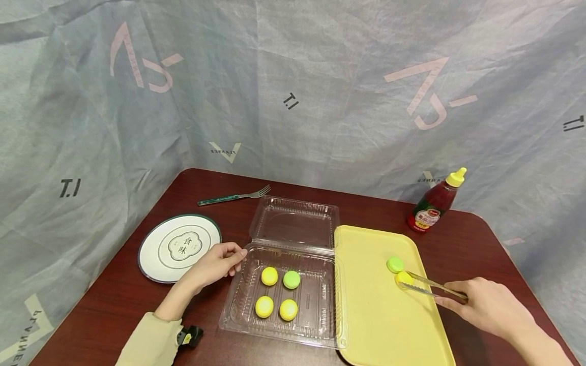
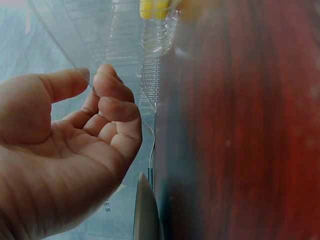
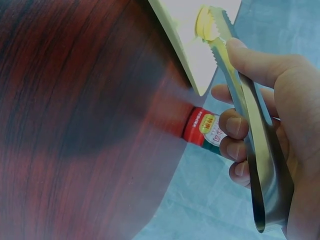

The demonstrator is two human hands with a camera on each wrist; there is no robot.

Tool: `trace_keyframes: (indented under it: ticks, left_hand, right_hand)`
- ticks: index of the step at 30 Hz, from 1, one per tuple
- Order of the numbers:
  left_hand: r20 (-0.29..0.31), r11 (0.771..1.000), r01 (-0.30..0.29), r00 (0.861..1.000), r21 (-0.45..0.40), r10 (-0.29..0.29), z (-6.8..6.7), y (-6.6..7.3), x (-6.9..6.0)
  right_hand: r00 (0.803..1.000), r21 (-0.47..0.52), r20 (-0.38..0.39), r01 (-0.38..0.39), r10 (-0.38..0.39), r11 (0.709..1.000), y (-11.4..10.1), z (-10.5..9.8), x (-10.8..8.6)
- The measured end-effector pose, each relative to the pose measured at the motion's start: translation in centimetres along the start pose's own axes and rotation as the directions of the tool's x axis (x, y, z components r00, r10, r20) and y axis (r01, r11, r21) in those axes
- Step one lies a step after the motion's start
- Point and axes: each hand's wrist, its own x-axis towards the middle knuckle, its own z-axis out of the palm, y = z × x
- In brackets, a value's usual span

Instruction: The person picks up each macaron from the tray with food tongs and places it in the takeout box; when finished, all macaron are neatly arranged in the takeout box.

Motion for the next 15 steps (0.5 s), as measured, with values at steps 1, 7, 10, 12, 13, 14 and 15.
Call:
trace_keyframes:
  ticks: [1, 7, 10, 12, 13, 14, 15]
  left_hand:
    - [0.000, 1.000, 0.001, 1.000, 0.001, -0.001, 0.00, 0.00, 0.00]
    - [-0.002, 1.000, 0.001, 1.000, 0.003, -0.001, 0.00, -0.01, 0.00]
    - [-0.001, 1.000, -0.004, 1.000, 0.003, 0.004, 0.00, -0.01, 0.00]
    - [0.000, 1.000, -0.005, 1.000, 0.004, 0.005, 0.01, 0.01, 0.00]
    - [0.000, 1.000, -0.006, 1.000, 0.004, 0.006, 0.02, 0.02, 0.00]
    - [0.000, 1.000, -0.006, 1.000, 0.005, 0.006, 0.03, 0.03, 0.00]
    - [0.000, 1.000, -0.006, 1.000, 0.005, 0.006, 0.03, 0.05, -0.01]
  right_hand:
    - [1.000, -0.002, -0.002, 0.003, -0.003, 1.000, 0.03, -0.03, 0.00]
    - [1.000, -0.003, -0.012, 0.024, -0.024, 1.000, 0.16, -0.30, -0.16]
    - [1.000, -0.004, -0.017, 0.022, -0.022, 1.000, 0.18, -0.45, -0.29]
    - [1.000, -0.007, -0.022, 0.022, -0.022, 1.000, 0.15, -0.55, -0.34]
    - [0.999, -0.010, -0.026, 0.026, -0.026, 1.000, 0.13, -0.59, -0.36]
    - [0.999, -0.011, -0.031, 0.033, -0.034, 0.999, 0.10, -0.66, -0.38]
    - [0.998, -0.012, -0.037, 0.041, -0.042, 0.999, 0.06, -0.73, -0.39]
